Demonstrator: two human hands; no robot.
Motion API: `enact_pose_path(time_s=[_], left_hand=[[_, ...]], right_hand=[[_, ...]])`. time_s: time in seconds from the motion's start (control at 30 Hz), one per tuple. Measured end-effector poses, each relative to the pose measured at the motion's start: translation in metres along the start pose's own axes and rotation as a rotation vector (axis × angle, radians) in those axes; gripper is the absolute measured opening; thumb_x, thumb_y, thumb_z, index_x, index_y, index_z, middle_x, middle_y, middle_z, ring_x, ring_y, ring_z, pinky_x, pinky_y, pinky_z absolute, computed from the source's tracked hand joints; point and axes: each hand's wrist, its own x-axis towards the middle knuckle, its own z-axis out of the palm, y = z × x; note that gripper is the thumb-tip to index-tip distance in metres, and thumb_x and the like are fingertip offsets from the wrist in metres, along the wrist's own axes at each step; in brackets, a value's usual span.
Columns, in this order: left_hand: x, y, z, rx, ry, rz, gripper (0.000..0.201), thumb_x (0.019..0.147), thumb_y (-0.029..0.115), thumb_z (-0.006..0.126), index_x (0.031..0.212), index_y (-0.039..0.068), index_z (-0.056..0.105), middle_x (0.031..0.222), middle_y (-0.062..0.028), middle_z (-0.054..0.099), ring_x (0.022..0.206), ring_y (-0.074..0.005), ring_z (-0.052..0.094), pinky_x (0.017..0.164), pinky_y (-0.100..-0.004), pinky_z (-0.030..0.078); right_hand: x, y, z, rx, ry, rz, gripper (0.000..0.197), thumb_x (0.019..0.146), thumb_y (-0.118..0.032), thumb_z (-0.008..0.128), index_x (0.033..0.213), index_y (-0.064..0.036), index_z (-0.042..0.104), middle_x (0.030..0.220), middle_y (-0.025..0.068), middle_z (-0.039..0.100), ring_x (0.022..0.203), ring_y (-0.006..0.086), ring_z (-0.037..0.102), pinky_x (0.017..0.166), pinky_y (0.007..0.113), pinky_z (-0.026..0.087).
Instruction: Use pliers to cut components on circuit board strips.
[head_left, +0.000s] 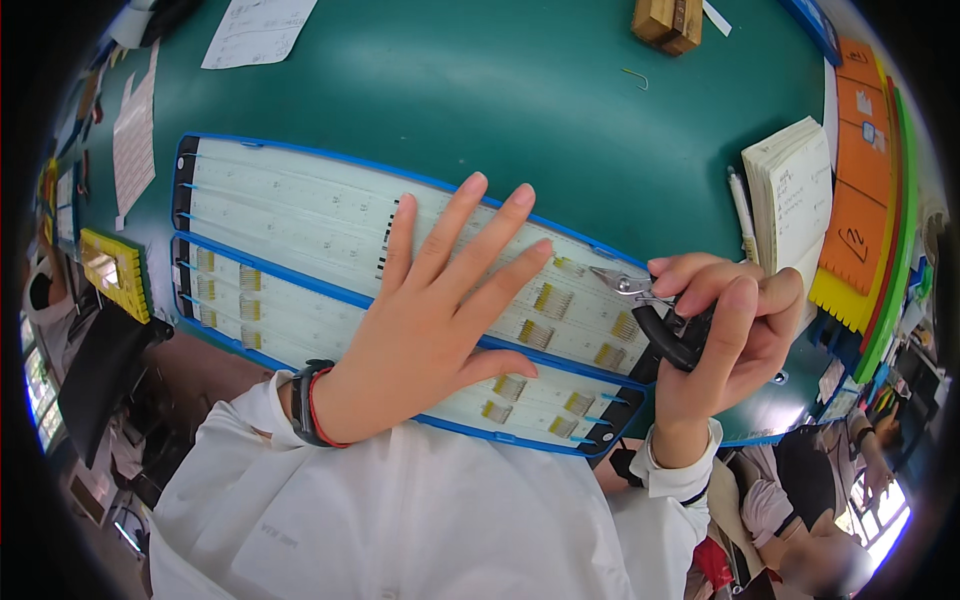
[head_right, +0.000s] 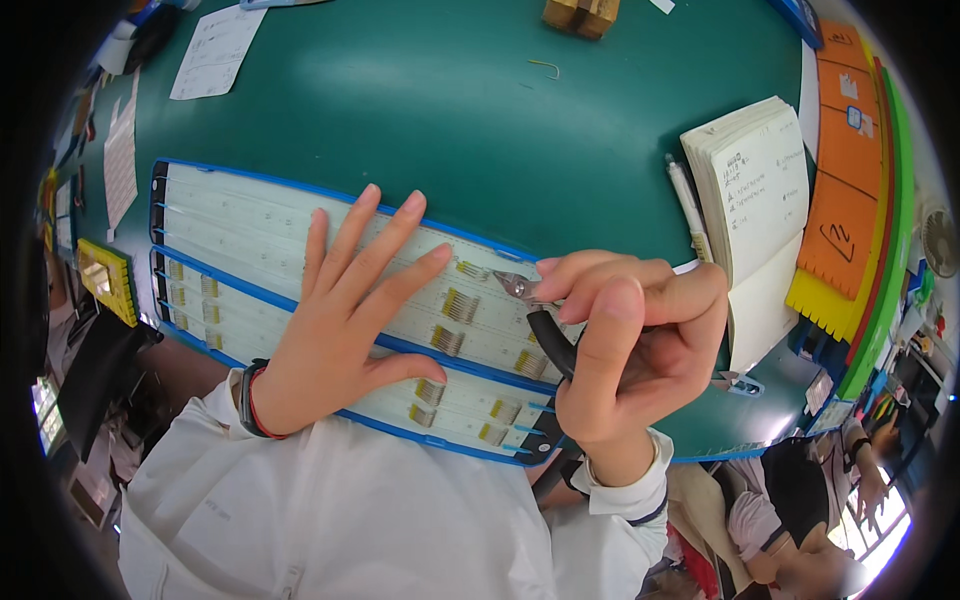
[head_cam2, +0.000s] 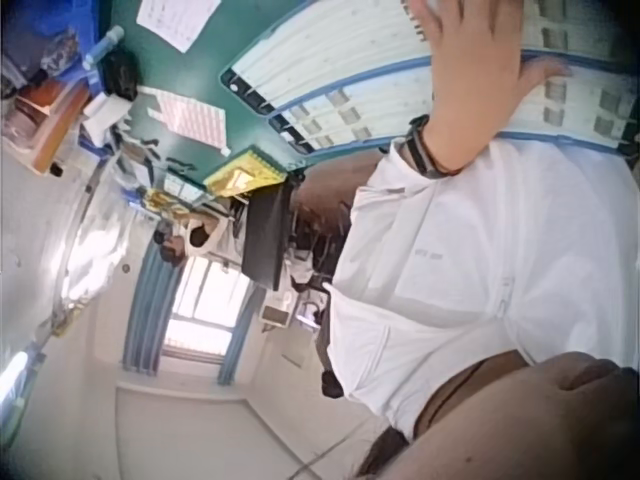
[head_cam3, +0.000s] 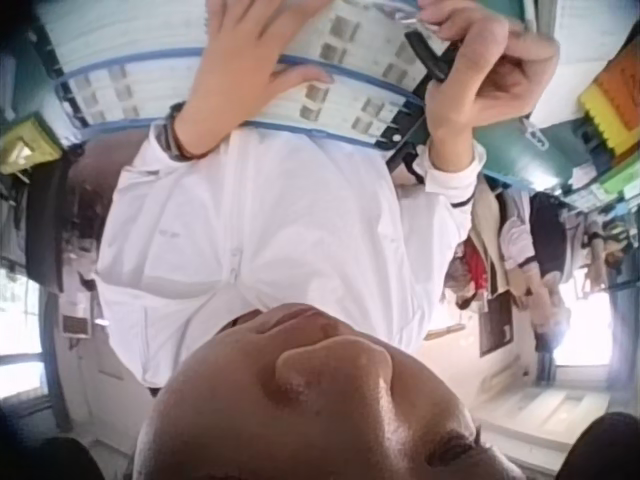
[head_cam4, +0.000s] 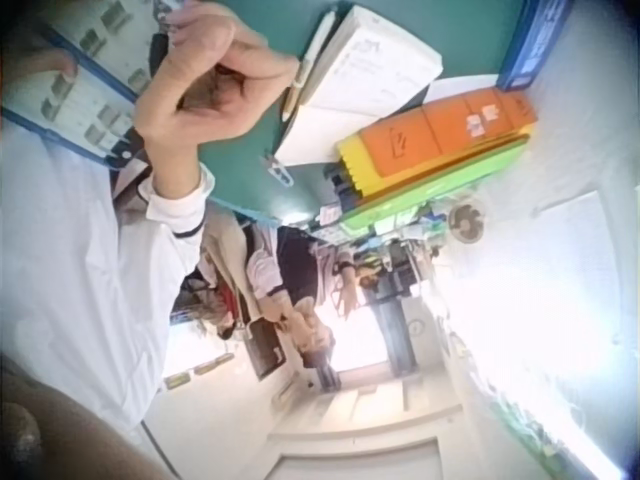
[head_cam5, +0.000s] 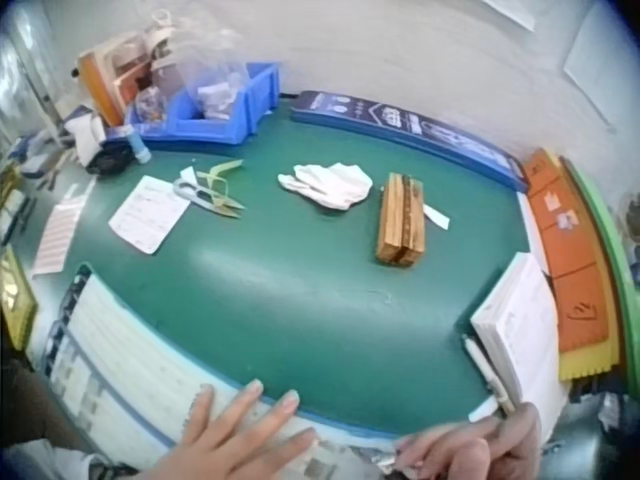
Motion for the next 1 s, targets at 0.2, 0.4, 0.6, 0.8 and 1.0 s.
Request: enact_pose_path(time_s=[0.2,0.4,0.6,0.8,1.0], left_hand=[[-0.0004,-0.0009,0.0012,-0.015,0.002,-0.006,0.081,0.065,0.051,0.07,0.134,0.014,0.049,0.15,-0.0143,0.028,0.14,-0.0413,0.018,0.107,-0.0638,0.009],[-0.0003,-0.0013,0.0023,-0.005,0.005,-0.002,0.08,0.066,0.054,0.068,0.132,0.014,0.051,0.15,-0.0142,0.028,0.14,-0.0407,0.017,0.108,-0.0638,0.008],[-0.0009,-0.0018,0.0017,-0.002,0.006,0.0,0.079,0.066,0.055,0.067,0.131,0.014,0.051,0.15,-0.0143,0.028,0.14,-0.0408,0.017,0.107,-0.0639,0.007],[-0.0003,-0.0021,0.0012,0.004,0.002,0.006,0.08,0.066,0.055,0.068,0.132,0.012,0.05,0.15,-0.0143,0.029,0.14,-0.0408,0.017,0.108,-0.0628,0.007],[-0.0001,-0.0019,0.0011,-0.001,0.011,-0.004,0.082,0.065,0.054,0.069,0.131,0.01,0.048,0.15,-0.0135,0.03,0.14,-0.0397,0.018,0.109,-0.0615,0.007]], right_hand=[[-0.0014,-0.0003,0.0012,-0.011,0.002,0.007,0.016,0.092,-0.003,0.047,0.082,-0.0013,0.034,0.064,0.0117,0.051,0.059,0.0202,0.059,0.065,0.039,0.055],[-0.002,0.0009,0.001,-0.019,0.004,-0.013,0.016,0.091,-0.002,0.047,0.082,-0.0012,0.033,0.063,0.0117,0.051,0.058,0.0198,0.058,0.064,0.038,0.055],[-0.0021,-0.0005,0.0009,-0.018,-0.004,-0.004,0.018,0.092,-0.003,0.047,0.081,-0.0018,0.032,0.063,0.0117,0.051,0.059,0.021,0.06,0.064,0.038,0.055],[-0.0023,0.0014,0.0015,0.008,0.004,0.024,0.019,0.092,-0.004,0.047,0.081,-0.0025,0.031,0.064,0.0117,0.051,0.061,0.0224,0.061,0.065,0.039,0.055],[-0.0028,0.0009,0.0023,0.023,-0.005,0.027,0.019,0.092,-0.004,0.047,0.081,-0.0026,0.032,0.064,0.0119,0.051,0.062,0.023,0.062,0.066,0.039,0.055]])
